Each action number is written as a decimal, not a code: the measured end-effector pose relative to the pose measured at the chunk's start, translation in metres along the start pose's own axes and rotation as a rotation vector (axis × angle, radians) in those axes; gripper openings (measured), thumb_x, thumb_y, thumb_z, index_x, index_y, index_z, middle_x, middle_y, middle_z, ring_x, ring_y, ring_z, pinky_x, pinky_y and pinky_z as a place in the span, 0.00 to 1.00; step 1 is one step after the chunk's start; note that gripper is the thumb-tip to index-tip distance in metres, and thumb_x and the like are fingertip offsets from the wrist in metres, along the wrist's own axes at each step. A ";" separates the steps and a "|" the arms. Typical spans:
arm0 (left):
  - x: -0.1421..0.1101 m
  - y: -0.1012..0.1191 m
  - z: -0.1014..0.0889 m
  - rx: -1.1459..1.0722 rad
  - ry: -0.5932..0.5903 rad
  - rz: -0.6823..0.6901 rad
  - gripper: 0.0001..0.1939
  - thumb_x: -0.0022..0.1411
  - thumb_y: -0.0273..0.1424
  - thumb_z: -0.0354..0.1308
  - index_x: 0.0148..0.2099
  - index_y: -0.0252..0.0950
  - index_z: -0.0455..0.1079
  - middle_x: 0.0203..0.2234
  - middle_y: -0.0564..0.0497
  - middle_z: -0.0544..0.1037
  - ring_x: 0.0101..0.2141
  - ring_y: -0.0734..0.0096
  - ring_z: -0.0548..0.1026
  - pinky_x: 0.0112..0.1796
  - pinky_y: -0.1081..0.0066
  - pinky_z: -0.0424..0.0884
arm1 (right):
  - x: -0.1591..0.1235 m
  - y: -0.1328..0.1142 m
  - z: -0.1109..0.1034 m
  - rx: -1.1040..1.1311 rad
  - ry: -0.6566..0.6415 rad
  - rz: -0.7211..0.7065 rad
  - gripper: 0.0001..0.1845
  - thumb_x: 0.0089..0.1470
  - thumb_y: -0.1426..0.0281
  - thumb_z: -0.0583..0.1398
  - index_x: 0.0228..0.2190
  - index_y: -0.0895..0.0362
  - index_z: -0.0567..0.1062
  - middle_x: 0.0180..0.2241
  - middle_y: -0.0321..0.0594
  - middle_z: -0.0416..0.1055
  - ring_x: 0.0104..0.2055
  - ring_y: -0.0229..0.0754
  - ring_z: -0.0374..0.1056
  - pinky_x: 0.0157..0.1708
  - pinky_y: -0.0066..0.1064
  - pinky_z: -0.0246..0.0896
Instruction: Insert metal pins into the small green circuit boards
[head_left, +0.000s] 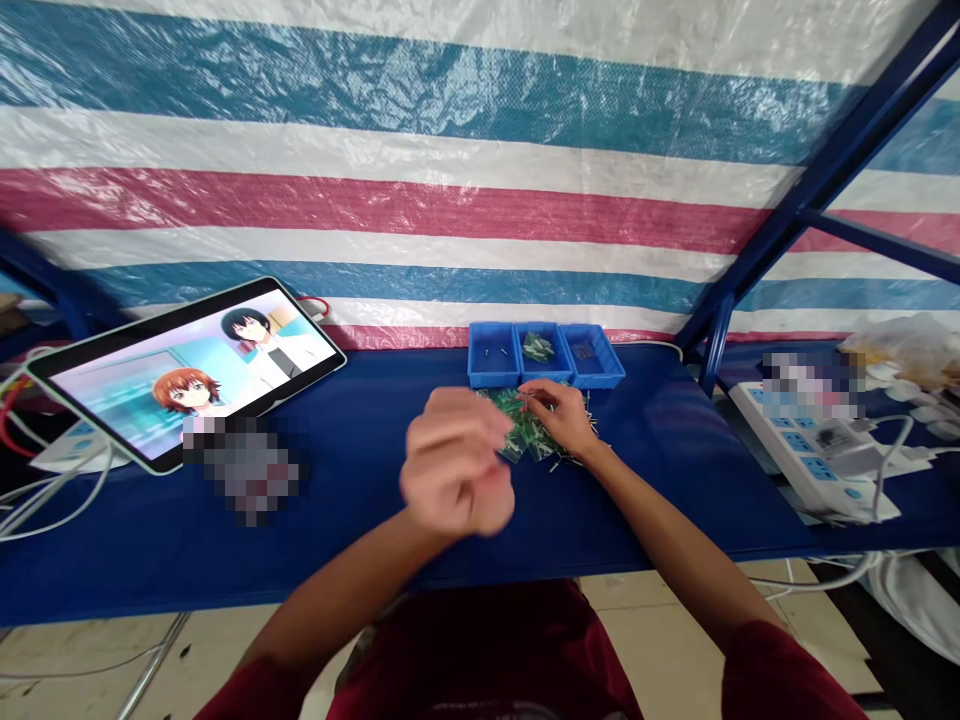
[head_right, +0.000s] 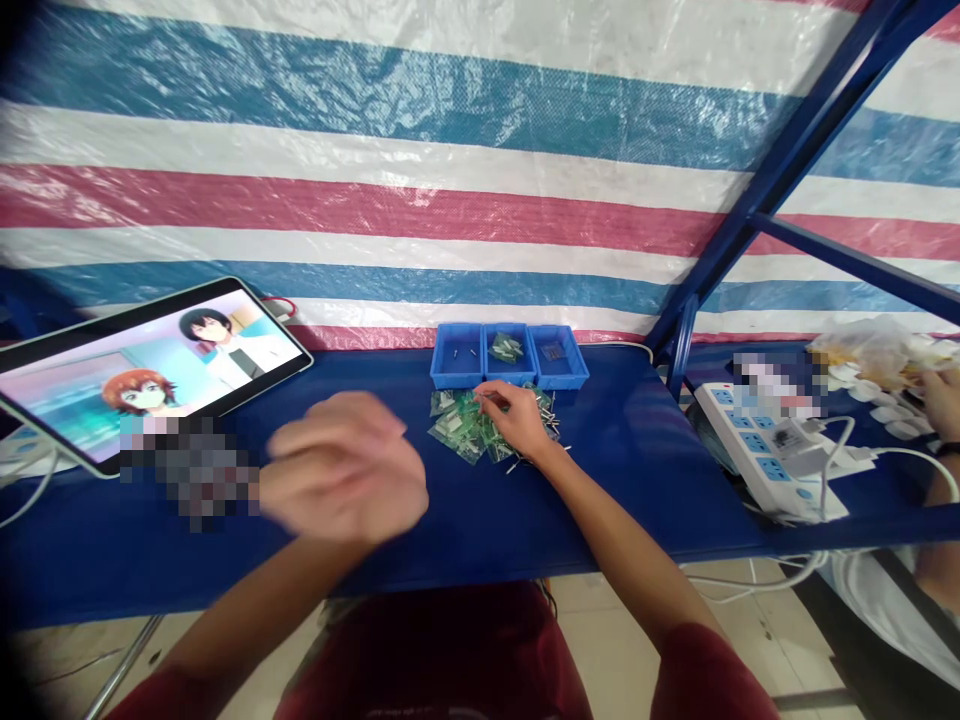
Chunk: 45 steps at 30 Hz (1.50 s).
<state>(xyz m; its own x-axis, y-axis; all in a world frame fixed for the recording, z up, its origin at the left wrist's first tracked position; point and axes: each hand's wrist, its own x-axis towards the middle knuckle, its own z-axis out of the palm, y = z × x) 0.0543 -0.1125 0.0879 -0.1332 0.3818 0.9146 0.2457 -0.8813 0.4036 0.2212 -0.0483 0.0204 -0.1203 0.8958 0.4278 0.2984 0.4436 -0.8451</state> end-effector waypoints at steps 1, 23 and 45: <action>0.004 -0.011 0.006 0.001 0.046 0.046 0.07 0.67 0.37 0.52 0.36 0.42 0.64 0.25 0.54 0.69 0.25 0.71 0.72 0.28 0.68 0.72 | 0.000 -0.001 0.000 -0.013 -0.003 -0.005 0.10 0.55 0.63 0.59 0.35 0.55 0.77 0.29 0.39 0.77 0.27 0.42 0.74 0.32 0.34 0.71; -0.029 -0.094 0.004 0.181 -0.422 -0.471 0.04 0.58 0.28 0.55 0.33 0.35 0.71 0.22 0.54 0.76 0.23 0.75 0.72 0.30 0.76 0.69 | 0.021 -0.004 -0.013 -0.373 0.083 -0.106 0.11 0.58 0.66 0.55 0.33 0.56 0.77 0.30 0.41 0.75 0.28 0.42 0.69 0.33 0.34 0.65; -0.028 -0.097 0.013 0.213 -0.468 -0.428 0.06 0.60 0.29 0.53 0.35 0.36 0.71 0.27 0.53 0.77 0.23 0.75 0.71 0.31 0.75 0.68 | 0.020 -0.001 -0.017 -0.313 -0.065 -0.030 0.10 0.53 0.70 0.57 0.30 0.57 0.79 0.28 0.40 0.76 0.28 0.40 0.68 0.30 0.29 0.61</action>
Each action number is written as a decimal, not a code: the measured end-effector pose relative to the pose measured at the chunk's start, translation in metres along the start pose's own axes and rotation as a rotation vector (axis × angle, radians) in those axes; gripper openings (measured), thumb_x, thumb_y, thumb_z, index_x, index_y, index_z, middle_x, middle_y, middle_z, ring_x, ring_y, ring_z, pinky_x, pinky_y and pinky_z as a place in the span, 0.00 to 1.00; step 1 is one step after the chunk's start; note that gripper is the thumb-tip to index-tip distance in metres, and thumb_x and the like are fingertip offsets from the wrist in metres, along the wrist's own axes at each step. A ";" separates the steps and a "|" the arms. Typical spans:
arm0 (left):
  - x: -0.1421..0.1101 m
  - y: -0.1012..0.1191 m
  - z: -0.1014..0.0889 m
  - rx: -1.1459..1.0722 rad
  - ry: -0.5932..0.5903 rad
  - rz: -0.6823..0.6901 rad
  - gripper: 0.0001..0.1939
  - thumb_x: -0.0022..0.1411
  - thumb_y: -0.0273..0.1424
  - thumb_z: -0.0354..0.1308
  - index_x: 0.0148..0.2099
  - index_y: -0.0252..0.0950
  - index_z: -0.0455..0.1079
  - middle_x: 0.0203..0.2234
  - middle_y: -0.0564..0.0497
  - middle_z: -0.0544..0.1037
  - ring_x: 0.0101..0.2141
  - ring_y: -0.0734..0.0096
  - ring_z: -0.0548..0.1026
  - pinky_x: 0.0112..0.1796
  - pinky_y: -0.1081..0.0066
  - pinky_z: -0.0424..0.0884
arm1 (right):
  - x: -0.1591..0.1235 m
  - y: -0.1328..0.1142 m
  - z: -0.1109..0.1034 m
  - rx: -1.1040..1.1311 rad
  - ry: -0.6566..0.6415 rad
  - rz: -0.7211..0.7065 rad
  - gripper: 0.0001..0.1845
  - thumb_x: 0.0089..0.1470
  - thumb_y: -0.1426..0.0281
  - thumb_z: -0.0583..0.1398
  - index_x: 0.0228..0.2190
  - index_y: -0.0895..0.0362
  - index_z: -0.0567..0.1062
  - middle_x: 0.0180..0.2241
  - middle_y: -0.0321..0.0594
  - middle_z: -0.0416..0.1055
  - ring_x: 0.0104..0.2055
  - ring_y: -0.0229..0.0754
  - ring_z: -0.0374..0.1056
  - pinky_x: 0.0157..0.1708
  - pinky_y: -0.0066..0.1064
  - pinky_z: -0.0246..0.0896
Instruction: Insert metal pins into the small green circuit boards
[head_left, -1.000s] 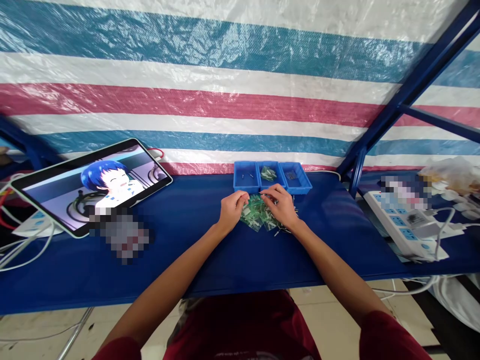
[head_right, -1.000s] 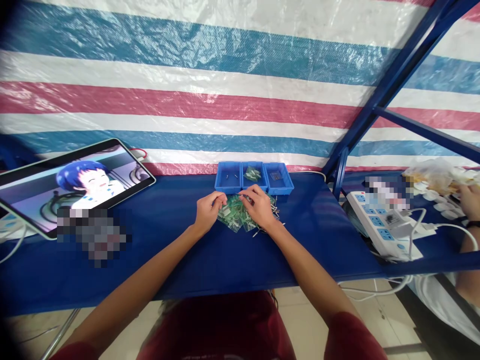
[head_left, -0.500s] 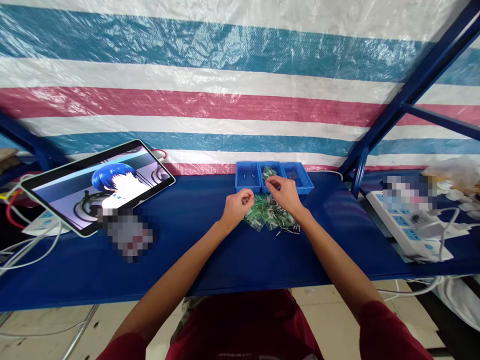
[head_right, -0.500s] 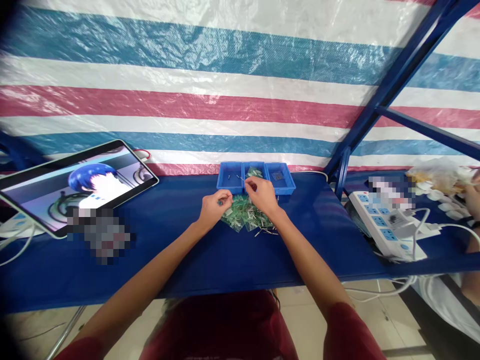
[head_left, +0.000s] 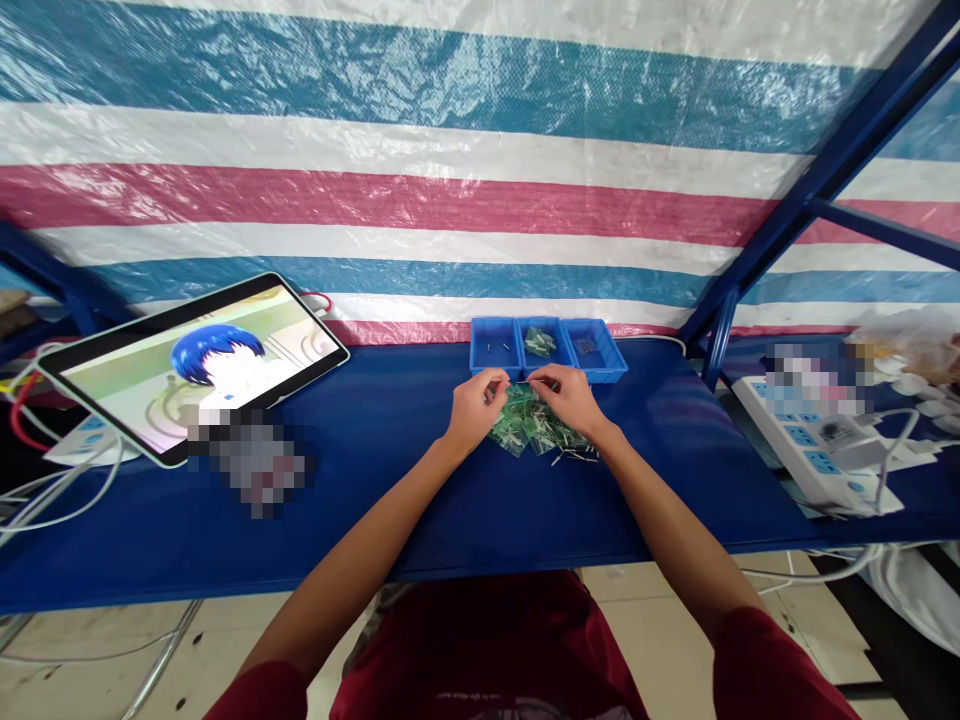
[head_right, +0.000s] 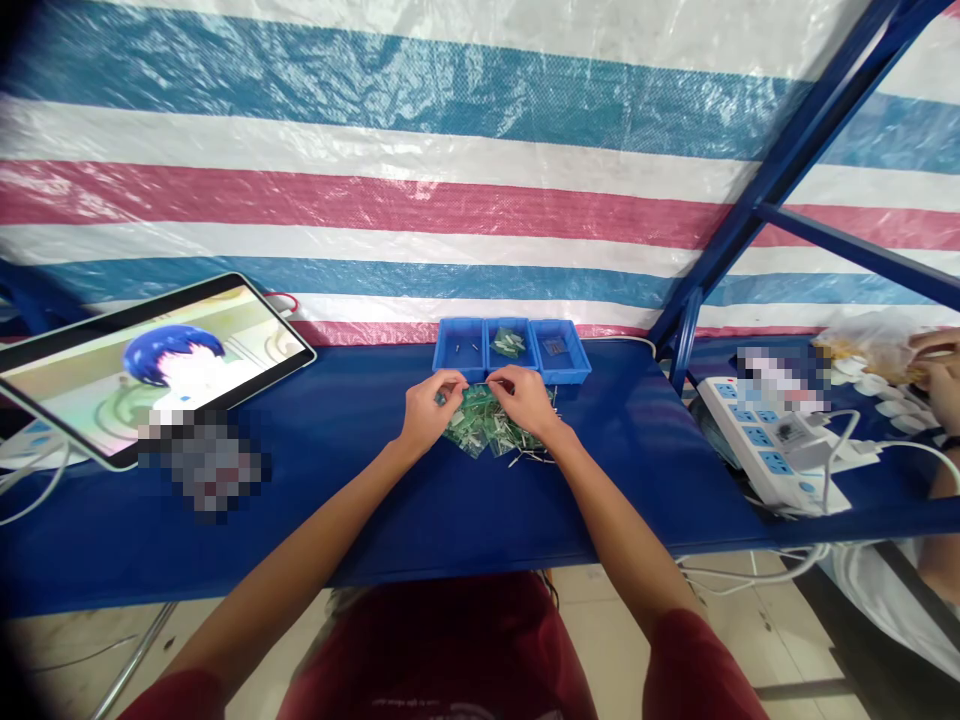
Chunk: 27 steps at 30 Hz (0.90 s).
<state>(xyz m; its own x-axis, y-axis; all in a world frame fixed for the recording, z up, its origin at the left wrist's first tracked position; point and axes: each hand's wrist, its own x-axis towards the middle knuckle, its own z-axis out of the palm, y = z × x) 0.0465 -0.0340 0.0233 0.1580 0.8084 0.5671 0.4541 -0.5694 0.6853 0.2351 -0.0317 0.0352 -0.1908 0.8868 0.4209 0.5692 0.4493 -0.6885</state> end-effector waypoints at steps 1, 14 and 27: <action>0.000 0.001 -0.001 0.010 0.012 0.024 0.06 0.60 0.28 0.52 0.35 0.36 0.71 0.27 0.53 0.77 0.23 0.75 0.70 0.31 0.75 0.68 | 0.002 -0.001 -0.001 -0.004 -0.014 -0.005 0.10 0.53 0.71 0.57 0.29 0.57 0.79 0.28 0.40 0.76 0.28 0.40 0.68 0.30 0.29 0.60; -0.003 -0.001 0.001 -0.005 0.068 0.104 0.12 0.67 0.37 0.53 0.37 0.35 0.72 0.28 0.51 0.76 0.25 0.75 0.70 0.30 0.74 0.66 | 0.004 -0.011 0.000 -0.020 -0.104 0.011 0.24 0.61 0.58 0.51 0.20 0.58 0.70 0.17 0.33 0.62 0.21 0.35 0.56 0.26 0.28 0.48; -0.012 -0.010 0.001 -0.012 0.013 0.250 0.09 0.66 0.35 0.56 0.42 0.37 0.74 0.32 0.49 0.79 0.32 0.70 0.75 0.36 0.70 0.72 | -0.010 -0.011 0.010 0.096 -0.096 0.008 0.35 0.61 0.45 0.44 0.18 0.57 0.68 0.16 0.34 0.61 0.21 0.35 0.57 0.27 0.29 0.51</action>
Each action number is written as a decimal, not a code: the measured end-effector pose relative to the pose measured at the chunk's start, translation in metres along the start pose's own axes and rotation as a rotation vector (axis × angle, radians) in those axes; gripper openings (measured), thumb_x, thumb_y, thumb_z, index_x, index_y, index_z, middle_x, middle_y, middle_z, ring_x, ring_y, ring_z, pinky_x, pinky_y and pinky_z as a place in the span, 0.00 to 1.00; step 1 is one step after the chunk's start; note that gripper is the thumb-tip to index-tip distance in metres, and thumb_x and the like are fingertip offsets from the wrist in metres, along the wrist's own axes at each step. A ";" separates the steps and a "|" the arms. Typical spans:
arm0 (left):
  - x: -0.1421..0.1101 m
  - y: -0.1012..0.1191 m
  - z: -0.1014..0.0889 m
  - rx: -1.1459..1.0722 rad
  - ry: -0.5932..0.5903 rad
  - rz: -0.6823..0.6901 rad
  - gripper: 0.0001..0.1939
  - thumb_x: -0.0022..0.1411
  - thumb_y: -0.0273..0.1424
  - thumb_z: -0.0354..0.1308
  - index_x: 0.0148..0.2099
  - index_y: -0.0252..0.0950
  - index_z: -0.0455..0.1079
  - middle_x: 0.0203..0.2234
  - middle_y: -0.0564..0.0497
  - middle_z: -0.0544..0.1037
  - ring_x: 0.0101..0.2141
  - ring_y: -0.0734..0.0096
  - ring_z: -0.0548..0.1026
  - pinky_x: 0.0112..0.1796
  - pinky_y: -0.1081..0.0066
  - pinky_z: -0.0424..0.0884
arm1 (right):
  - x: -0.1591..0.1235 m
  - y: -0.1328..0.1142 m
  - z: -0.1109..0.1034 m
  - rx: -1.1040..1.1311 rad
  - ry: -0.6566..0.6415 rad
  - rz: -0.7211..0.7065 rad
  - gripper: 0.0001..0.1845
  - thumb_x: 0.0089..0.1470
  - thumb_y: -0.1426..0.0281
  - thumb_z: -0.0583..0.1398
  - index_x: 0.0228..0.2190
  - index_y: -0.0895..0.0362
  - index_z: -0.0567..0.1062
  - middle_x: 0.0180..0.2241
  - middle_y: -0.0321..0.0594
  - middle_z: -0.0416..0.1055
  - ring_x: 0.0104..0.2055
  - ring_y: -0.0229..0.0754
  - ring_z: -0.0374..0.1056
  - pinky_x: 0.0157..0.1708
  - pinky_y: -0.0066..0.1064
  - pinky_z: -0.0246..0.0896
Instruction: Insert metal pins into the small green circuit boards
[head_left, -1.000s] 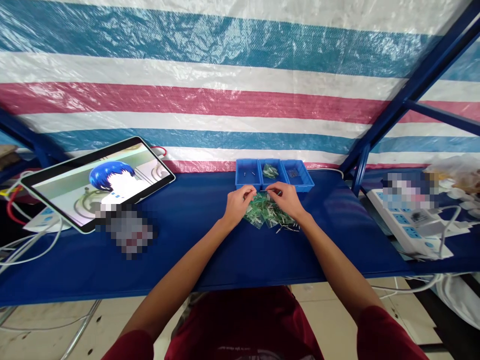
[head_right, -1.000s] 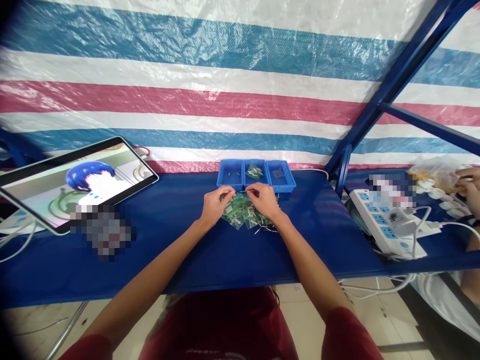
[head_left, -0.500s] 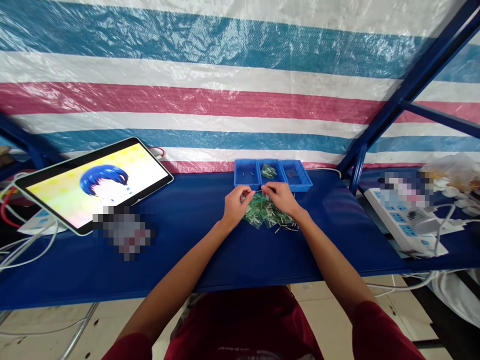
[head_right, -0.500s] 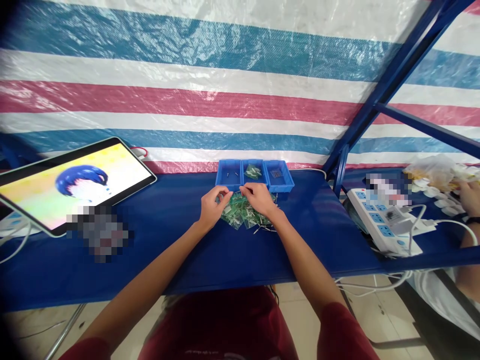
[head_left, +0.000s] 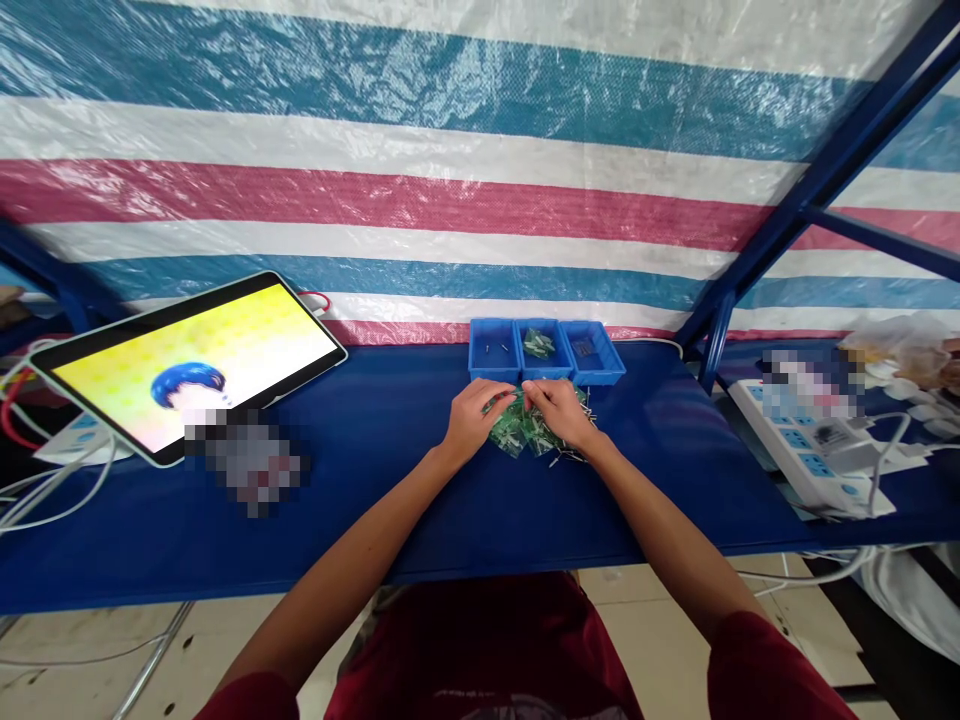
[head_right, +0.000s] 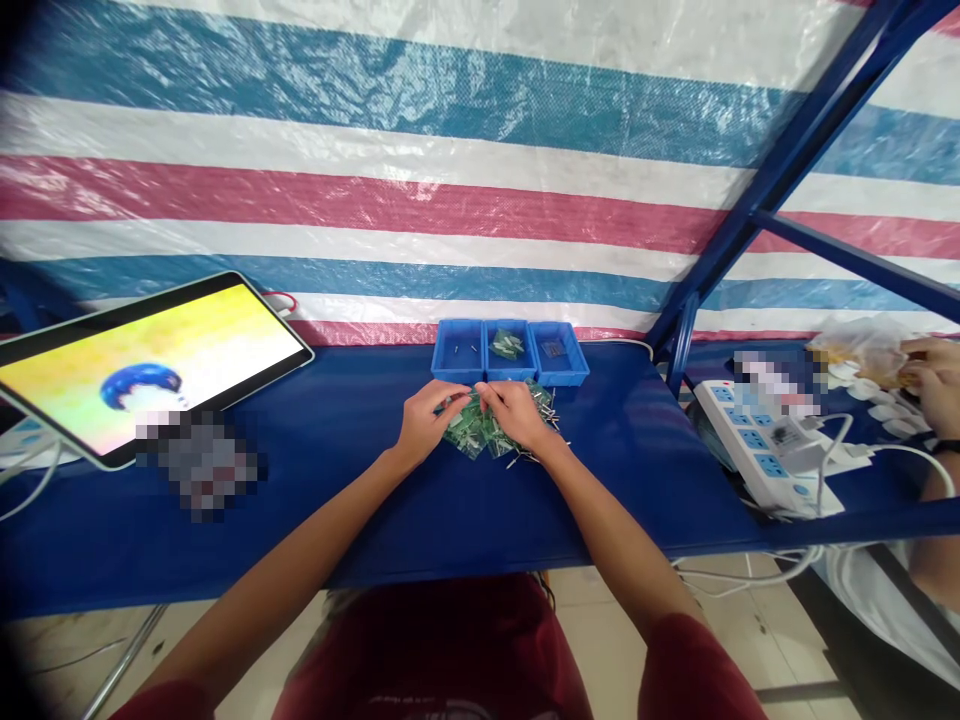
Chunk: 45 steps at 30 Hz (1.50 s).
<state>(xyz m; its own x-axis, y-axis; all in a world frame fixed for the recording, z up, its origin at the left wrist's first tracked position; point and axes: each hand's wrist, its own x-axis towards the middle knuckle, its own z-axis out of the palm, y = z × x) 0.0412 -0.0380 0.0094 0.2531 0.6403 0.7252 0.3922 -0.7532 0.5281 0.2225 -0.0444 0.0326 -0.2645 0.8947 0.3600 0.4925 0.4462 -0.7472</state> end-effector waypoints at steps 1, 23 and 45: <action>0.000 -0.001 0.000 0.002 -0.003 -0.001 0.08 0.66 0.35 0.56 0.41 0.37 0.74 0.32 0.49 0.79 0.33 0.70 0.75 0.37 0.70 0.72 | 0.000 0.000 0.001 0.001 -0.002 -0.001 0.35 0.61 0.45 0.44 0.18 0.57 0.68 0.16 0.34 0.61 0.21 0.35 0.58 0.27 0.29 0.52; 0.004 0.003 -0.006 0.016 -0.022 -0.160 0.17 0.69 0.39 0.49 0.33 0.35 0.73 0.27 0.49 0.76 0.27 0.72 0.71 0.34 0.72 0.67 | -0.003 0.001 0.002 -0.061 0.162 -0.202 0.16 0.62 0.59 0.53 0.34 0.55 0.76 0.31 0.42 0.74 0.29 0.40 0.68 0.33 0.32 0.64; 0.004 0.002 -0.006 -0.052 0.080 -0.244 0.14 0.64 0.40 0.56 0.34 0.35 0.74 0.27 0.51 0.77 0.25 0.73 0.71 0.33 0.73 0.69 | -0.003 0.001 0.003 -0.072 0.171 -0.171 0.17 0.62 0.58 0.53 0.33 0.55 0.76 0.31 0.42 0.74 0.29 0.41 0.68 0.34 0.32 0.64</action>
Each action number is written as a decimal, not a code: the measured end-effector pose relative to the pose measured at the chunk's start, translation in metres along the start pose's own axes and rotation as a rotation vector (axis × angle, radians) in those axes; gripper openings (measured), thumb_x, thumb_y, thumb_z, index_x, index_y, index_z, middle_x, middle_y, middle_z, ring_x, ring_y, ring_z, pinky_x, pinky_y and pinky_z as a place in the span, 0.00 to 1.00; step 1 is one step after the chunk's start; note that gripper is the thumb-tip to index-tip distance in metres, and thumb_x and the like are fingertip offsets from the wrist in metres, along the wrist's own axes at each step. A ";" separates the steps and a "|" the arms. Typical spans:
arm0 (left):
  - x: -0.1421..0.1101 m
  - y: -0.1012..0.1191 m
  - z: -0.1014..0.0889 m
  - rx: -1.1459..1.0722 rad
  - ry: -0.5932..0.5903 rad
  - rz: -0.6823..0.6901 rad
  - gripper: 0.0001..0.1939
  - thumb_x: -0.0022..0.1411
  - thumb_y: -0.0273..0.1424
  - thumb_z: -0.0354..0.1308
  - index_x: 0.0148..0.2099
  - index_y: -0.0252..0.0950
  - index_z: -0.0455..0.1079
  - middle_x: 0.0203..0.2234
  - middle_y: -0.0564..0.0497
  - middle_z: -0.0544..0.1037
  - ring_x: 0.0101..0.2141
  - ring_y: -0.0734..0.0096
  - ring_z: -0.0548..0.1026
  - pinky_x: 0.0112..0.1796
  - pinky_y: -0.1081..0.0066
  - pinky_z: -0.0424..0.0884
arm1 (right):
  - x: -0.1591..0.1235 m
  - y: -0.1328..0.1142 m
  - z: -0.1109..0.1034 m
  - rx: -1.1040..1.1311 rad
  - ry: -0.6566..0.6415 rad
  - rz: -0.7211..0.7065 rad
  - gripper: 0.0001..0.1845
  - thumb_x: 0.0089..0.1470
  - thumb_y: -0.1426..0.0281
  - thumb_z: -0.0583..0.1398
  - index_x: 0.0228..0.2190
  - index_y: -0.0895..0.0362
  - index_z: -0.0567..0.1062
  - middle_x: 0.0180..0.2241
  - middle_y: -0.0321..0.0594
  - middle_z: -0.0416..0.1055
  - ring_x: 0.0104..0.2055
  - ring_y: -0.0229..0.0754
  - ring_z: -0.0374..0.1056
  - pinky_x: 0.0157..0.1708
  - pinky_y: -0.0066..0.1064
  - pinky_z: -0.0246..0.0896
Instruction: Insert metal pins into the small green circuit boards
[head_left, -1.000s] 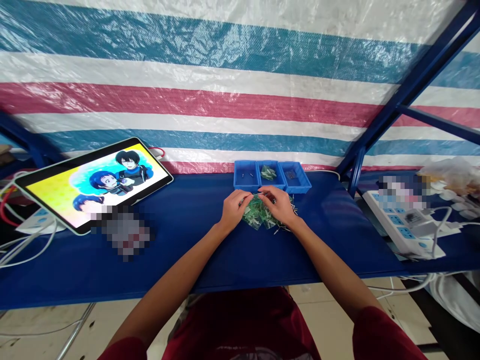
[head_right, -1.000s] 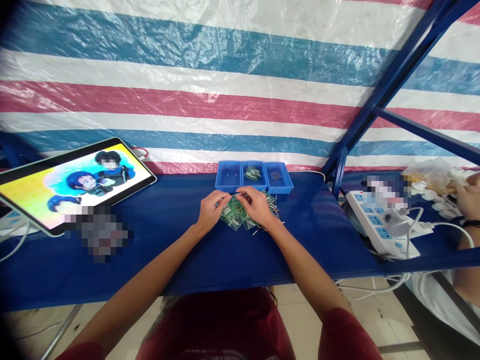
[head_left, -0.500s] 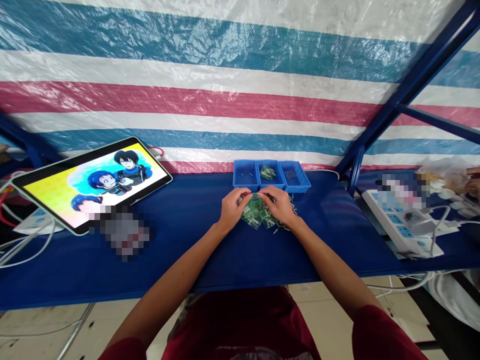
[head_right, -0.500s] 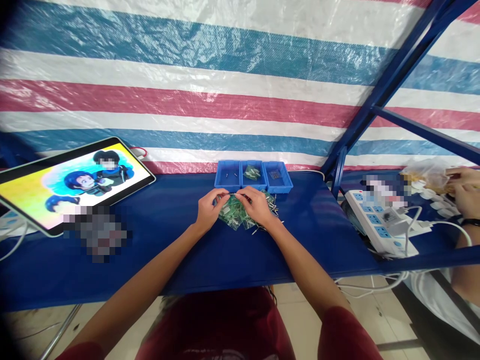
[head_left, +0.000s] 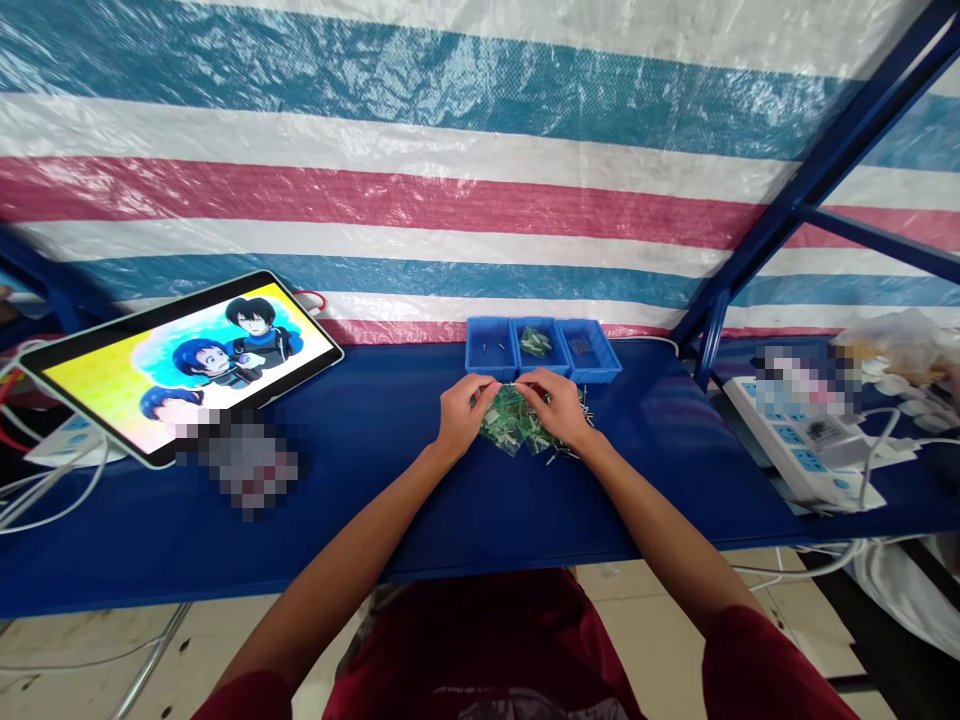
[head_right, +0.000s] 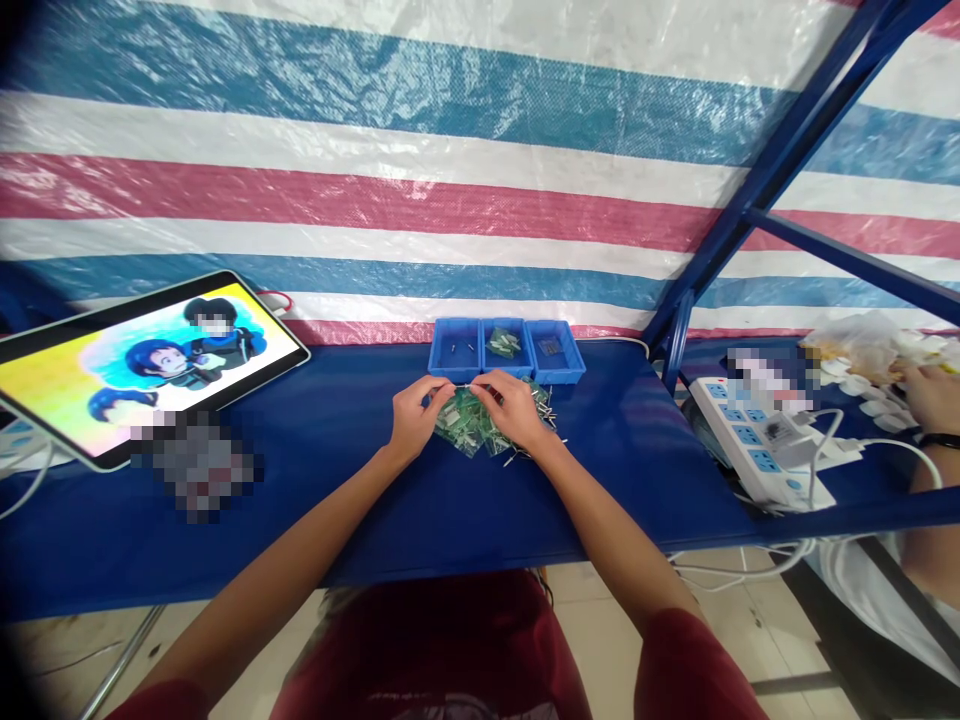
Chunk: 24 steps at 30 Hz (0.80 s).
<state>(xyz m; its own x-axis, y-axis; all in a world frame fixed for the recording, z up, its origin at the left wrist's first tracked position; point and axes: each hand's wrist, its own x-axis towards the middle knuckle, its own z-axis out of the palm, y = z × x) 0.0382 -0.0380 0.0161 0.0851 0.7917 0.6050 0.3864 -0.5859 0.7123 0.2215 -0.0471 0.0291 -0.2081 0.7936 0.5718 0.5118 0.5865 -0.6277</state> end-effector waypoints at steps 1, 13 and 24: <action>0.000 0.000 0.000 -0.039 0.005 -0.035 0.14 0.63 0.41 0.57 0.34 0.35 0.75 0.27 0.50 0.78 0.26 0.72 0.72 0.33 0.72 0.70 | 0.000 0.000 0.000 -0.004 -0.002 -0.001 0.17 0.62 0.58 0.53 0.34 0.55 0.76 0.31 0.42 0.74 0.29 0.41 0.68 0.34 0.32 0.63; 0.002 -0.005 0.007 -0.482 0.003 -0.341 0.19 0.51 0.42 0.68 0.39 0.33 0.78 0.34 0.44 0.81 0.36 0.60 0.80 0.38 0.64 0.77 | 0.000 -0.005 0.004 0.012 -0.016 -0.008 0.17 0.63 0.60 0.52 0.34 0.55 0.77 0.28 0.41 0.73 0.28 0.41 0.67 0.32 0.31 0.62; 0.001 -0.002 0.006 -0.418 0.017 -0.294 0.15 0.59 0.41 0.62 0.38 0.33 0.75 0.35 0.45 0.81 0.37 0.64 0.79 0.39 0.68 0.75 | -0.001 -0.003 0.007 0.000 0.012 0.068 0.20 0.63 0.57 0.51 0.37 0.55 0.78 0.31 0.42 0.75 0.28 0.41 0.69 0.32 0.32 0.63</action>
<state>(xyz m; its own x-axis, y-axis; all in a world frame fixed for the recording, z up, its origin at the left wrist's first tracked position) 0.0436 -0.0349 0.0133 0.0115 0.9326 0.3608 -0.0087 -0.3607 0.9326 0.2141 -0.0482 0.0265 -0.1628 0.8296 0.5341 0.5247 0.5313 -0.6652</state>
